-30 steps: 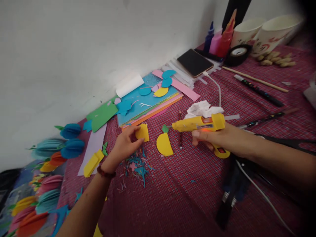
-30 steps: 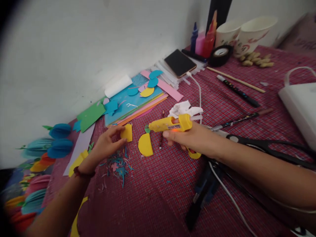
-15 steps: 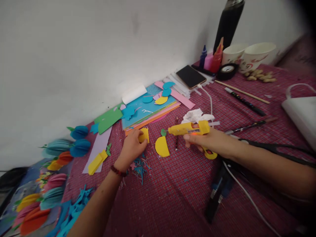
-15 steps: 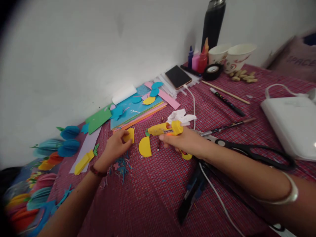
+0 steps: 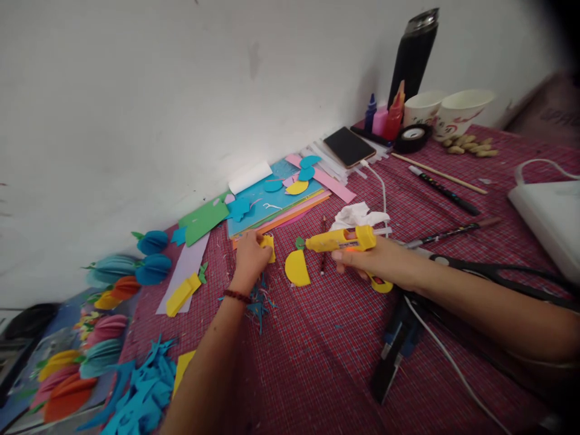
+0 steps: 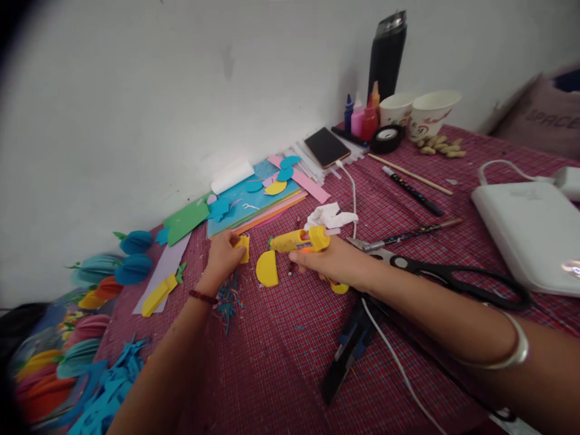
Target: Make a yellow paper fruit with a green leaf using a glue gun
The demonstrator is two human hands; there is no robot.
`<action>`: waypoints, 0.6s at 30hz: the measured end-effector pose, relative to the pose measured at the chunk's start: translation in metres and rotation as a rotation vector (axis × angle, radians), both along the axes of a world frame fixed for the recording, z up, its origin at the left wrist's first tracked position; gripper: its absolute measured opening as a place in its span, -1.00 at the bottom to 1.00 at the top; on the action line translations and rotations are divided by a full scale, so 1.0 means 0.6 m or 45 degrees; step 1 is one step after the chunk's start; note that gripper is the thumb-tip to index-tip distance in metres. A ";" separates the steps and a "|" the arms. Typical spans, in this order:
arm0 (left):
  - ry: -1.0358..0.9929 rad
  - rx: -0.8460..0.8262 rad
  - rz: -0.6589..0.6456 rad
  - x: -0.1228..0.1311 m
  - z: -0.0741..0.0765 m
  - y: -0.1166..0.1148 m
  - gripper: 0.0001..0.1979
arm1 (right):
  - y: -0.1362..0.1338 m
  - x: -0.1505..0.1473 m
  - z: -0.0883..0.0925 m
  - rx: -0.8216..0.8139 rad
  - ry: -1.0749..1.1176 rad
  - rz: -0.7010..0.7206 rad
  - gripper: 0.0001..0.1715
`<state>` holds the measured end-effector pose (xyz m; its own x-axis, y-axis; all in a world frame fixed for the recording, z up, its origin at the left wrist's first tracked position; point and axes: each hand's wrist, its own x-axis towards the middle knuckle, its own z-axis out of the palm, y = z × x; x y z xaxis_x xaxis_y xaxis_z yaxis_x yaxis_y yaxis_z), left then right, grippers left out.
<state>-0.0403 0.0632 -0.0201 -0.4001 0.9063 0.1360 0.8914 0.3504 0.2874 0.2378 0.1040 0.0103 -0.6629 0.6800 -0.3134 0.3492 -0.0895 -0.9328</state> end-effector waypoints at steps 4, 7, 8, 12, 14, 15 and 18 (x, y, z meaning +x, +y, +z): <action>-0.163 -0.038 -0.015 -0.015 0.007 0.003 -0.92 | 0.000 -0.003 -0.002 -0.008 -0.057 -0.026 -0.65; -0.280 -0.042 0.009 -0.024 0.008 0.013 -0.92 | 0.002 -0.004 -0.001 -0.006 -0.132 -0.038 -0.64; -0.320 -0.032 0.027 -0.027 0.007 0.017 -0.92 | 0.003 -0.004 0.000 -0.003 -0.143 -0.044 -0.64; -0.536 0.078 0.094 -0.037 0.021 0.022 -0.95 | 0.003 -0.001 0.002 -0.010 -0.115 -0.071 -0.65; -0.676 0.190 0.128 -0.041 0.044 0.009 -0.98 | 0.003 0.000 0.001 -0.013 -0.074 -0.079 -0.67; -0.757 0.248 0.146 -0.042 0.059 -0.003 -0.96 | 0.003 0.001 0.000 -0.007 -0.049 -0.081 -0.68; -1.011 0.384 0.202 -0.039 0.094 -0.049 -0.91 | 0.004 0.002 -0.001 0.067 0.010 -0.037 -0.70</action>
<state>-0.0635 0.0336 0.0364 -0.5973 0.8019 -0.0115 0.3341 0.2618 0.9055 0.2390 0.1062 0.0097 -0.6450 0.7143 -0.2716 0.3395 -0.0506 -0.9392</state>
